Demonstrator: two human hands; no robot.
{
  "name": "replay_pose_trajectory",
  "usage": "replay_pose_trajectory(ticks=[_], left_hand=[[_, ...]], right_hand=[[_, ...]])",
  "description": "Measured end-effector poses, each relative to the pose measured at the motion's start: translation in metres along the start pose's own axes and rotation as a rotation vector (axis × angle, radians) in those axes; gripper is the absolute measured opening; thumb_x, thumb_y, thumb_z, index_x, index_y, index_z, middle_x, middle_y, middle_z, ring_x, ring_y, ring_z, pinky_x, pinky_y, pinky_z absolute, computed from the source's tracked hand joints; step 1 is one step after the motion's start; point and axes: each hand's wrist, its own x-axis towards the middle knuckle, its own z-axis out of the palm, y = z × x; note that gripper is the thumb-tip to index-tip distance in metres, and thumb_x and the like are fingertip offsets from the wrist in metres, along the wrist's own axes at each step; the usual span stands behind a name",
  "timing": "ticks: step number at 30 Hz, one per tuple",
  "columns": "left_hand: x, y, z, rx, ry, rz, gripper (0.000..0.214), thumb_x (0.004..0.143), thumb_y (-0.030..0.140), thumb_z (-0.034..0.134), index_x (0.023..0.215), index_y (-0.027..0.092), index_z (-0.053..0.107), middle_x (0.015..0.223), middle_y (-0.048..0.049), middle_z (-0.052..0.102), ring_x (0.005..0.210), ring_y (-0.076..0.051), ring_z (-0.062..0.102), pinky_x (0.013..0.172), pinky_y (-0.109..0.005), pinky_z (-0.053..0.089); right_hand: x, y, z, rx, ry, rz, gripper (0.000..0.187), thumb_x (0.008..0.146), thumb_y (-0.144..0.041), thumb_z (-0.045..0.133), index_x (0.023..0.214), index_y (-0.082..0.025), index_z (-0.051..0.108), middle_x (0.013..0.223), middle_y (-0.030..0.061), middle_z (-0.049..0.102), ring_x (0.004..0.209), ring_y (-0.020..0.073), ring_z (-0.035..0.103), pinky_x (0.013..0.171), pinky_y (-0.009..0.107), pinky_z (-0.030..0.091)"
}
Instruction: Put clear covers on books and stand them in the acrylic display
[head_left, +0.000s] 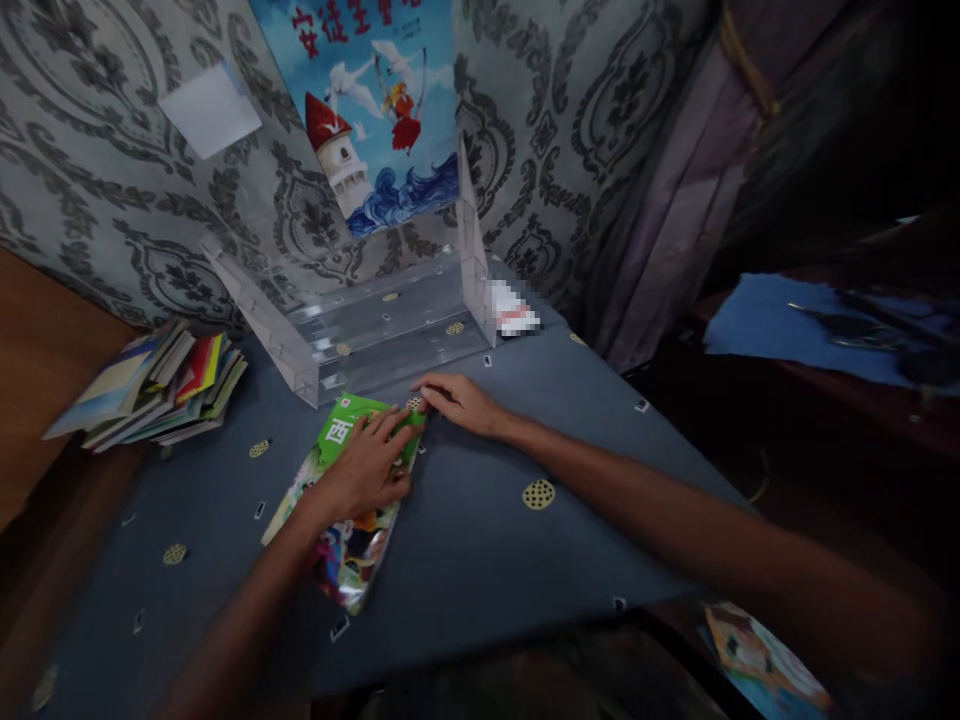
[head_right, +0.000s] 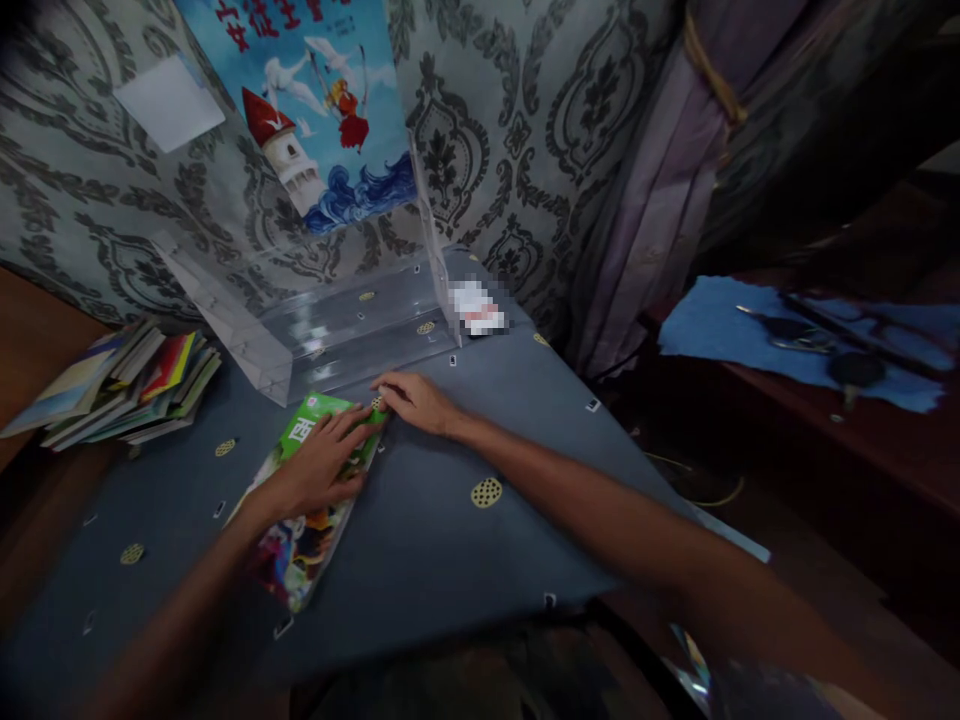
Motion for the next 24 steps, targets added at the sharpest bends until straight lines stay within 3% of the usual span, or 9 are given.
replay_pose_trajectory(ticks=[4, 10, 24], left_hand=[[-0.016, 0.006, 0.009, -0.024, 0.086, -0.046, 0.062, 0.084, 0.015, 0.054, 0.144, 0.024, 0.043, 0.155, -0.0135, 0.045, 0.147, -0.032, 0.038, 0.120, -0.060, 0.028], [0.002, 0.028, 0.035, 0.096, 0.324, -0.272, 0.035, 0.095, 0.020, 0.049, 0.130, 0.016, 0.048, 0.138, -0.0184, 0.055, 0.130, -0.033, 0.053, 0.109, -0.058, 0.043], [0.006, 0.027, 0.036, 0.183, 0.384, -0.264, 0.021, 0.098, 0.018, 0.045, 0.117, 0.014, 0.052, 0.126, -0.0210, 0.065, 0.125, -0.035, 0.060, 0.101, -0.054, 0.052]], right_hand=[[-0.001, -0.003, 0.004, 0.119, -0.057, 0.007, 0.030, 0.097, -0.026, 0.045, 0.108, -0.014, 0.071, 0.079, 0.0030, 0.072, 0.071, 0.0143, 0.066, 0.068, 0.025, 0.053], [0.000, 0.000, 0.007, 0.214, -0.022, 0.030, 0.029, 0.097, -0.028, 0.046, 0.105, -0.013, 0.070, 0.077, 0.0034, 0.070, 0.069, 0.0140, 0.065, 0.064, 0.025, 0.052], [0.000, 0.002, 0.008, 0.259, 0.002, -0.008, 0.027, 0.097, -0.027, 0.047, 0.105, -0.014, 0.069, 0.081, 0.0034, 0.071, 0.070, 0.0132, 0.067, 0.065, 0.025, 0.054]])
